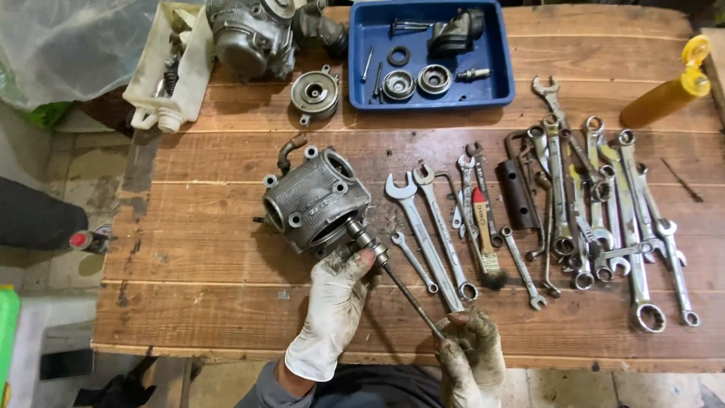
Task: Applying lubricant to motorcycle engine components and inspecting the assembly on a workbench.
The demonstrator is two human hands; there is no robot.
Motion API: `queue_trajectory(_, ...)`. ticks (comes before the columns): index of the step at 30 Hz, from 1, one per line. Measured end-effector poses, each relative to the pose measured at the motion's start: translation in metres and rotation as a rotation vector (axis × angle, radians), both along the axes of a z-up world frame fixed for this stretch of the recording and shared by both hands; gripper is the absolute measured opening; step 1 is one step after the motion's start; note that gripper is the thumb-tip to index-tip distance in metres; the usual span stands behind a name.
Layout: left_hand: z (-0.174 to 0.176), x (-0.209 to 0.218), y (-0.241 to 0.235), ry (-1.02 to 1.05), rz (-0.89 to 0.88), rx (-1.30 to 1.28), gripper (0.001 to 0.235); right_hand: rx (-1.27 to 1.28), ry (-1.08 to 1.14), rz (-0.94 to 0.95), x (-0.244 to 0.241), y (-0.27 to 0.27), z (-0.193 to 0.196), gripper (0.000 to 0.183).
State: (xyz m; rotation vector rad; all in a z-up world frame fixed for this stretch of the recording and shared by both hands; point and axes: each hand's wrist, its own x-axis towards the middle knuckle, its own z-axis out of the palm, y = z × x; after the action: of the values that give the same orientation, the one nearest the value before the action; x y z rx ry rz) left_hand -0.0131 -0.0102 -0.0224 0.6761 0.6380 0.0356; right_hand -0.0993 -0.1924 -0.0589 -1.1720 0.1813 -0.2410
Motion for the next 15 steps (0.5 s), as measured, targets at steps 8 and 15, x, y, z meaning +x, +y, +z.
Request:
queue_trajectory(8, -0.004, 0.006, -0.013, -0.112, 0.078, 0.134, 0.046, -0.091, 0.025, 0.194, 0.015, -0.027, 0.017, 0.044)
queue_trajectory(15, 0.005, 0.008, -0.014, -0.193, 0.065, 0.095, 0.043, -0.111, 0.152, -0.043, 0.024, -0.018, 0.028, 0.044)
